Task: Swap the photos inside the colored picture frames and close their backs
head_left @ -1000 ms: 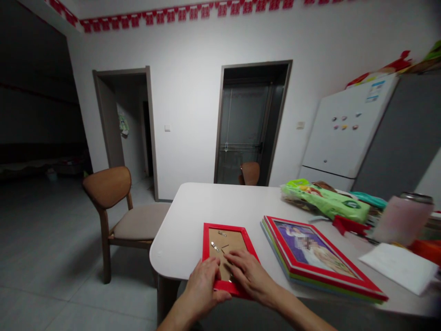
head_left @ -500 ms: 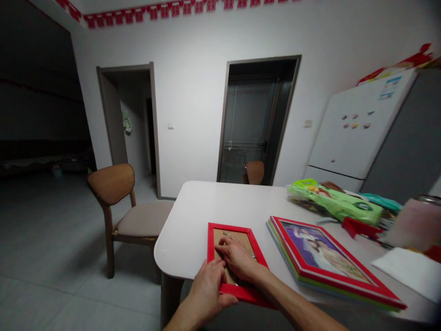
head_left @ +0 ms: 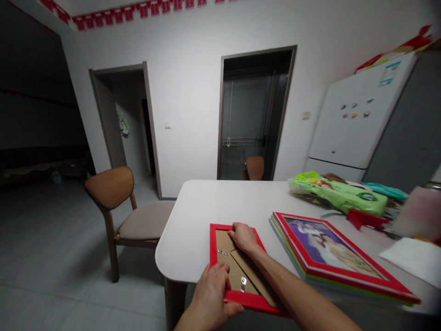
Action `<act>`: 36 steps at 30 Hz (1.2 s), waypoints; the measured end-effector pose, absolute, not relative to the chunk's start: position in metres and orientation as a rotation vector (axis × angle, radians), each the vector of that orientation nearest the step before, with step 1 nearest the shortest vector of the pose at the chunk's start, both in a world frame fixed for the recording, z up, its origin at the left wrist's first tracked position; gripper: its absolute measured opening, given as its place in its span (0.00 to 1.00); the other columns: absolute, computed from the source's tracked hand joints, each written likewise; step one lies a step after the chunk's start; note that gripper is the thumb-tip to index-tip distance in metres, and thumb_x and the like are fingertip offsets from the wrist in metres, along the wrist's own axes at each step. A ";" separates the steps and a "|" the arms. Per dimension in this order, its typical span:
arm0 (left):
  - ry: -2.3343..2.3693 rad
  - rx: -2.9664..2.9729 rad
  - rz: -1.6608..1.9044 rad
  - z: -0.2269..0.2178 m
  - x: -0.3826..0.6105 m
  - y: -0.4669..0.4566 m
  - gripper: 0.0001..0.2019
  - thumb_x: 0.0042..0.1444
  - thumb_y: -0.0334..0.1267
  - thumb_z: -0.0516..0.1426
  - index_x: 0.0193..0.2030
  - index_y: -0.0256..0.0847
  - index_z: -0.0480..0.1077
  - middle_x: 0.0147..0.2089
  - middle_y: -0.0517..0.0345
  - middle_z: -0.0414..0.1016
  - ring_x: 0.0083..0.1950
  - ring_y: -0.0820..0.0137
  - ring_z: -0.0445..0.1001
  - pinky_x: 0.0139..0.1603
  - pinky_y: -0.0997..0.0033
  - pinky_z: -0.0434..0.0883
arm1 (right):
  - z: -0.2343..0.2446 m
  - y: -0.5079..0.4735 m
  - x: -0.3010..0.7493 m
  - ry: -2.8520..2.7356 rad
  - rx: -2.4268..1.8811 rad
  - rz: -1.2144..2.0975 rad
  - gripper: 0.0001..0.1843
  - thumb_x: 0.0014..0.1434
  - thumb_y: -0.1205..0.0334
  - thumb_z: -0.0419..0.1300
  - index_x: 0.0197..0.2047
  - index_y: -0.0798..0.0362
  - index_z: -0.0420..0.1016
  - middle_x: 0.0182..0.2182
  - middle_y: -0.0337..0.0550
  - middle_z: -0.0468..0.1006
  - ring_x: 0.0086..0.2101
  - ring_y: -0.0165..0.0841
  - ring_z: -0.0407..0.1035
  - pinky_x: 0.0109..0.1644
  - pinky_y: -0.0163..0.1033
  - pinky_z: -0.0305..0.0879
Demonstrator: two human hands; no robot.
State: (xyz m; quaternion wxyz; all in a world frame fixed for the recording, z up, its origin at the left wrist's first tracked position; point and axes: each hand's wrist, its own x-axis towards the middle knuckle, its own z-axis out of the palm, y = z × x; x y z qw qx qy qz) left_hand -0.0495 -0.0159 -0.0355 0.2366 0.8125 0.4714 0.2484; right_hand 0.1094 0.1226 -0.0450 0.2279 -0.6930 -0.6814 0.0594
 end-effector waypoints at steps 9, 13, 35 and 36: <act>1.295 2.384 0.370 -0.043 -0.018 -0.012 0.32 0.32 0.26 0.62 0.50 0.31 0.61 0.58 0.37 0.52 0.60 0.52 0.48 0.58 0.47 0.42 | -0.024 0.096 0.124 -1.855 -1.724 0.205 0.16 0.52 0.58 0.46 0.27 0.55 0.71 0.27 0.45 0.76 0.29 0.31 0.67 0.32 0.33 0.58; 1.332 2.321 0.477 -0.033 -0.021 -0.011 0.34 0.33 0.24 0.57 0.53 0.28 0.57 0.57 0.36 0.54 0.59 0.53 0.51 0.58 0.53 0.47 | -0.017 0.064 0.159 -1.630 -1.479 0.464 0.17 0.51 0.54 0.47 0.35 0.56 0.71 0.33 0.46 0.76 0.34 0.33 0.68 0.38 0.34 0.61; 0.472 1.143 1.266 0.044 0.087 -0.009 0.35 0.41 0.44 0.59 0.53 0.35 0.49 0.50 0.42 0.66 0.45 0.60 0.69 0.43 0.65 0.68 | 0.058 -0.002 0.289 -1.043 -1.349 0.925 0.22 0.46 0.60 0.53 0.46 0.53 0.67 0.27 0.42 0.78 0.27 0.36 0.72 0.32 0.40 0.67; 0.501 1.166 1.240 0.036 0.100 -0.004 0.33 0.42 0.43 0.58 0.54 0.35 0.49 0.50 0.42 0.65 0.46 0.60 0.69 0.43 0.66 0.67 | 0.057 0.002 0.305 -1.077 -1.395 0.902 0.21 0.45 0.61 0.54 0.45 0.54 0.68 0.28 0.42 0.78 0.27 0.36 0.72 0.33 0.39 0.67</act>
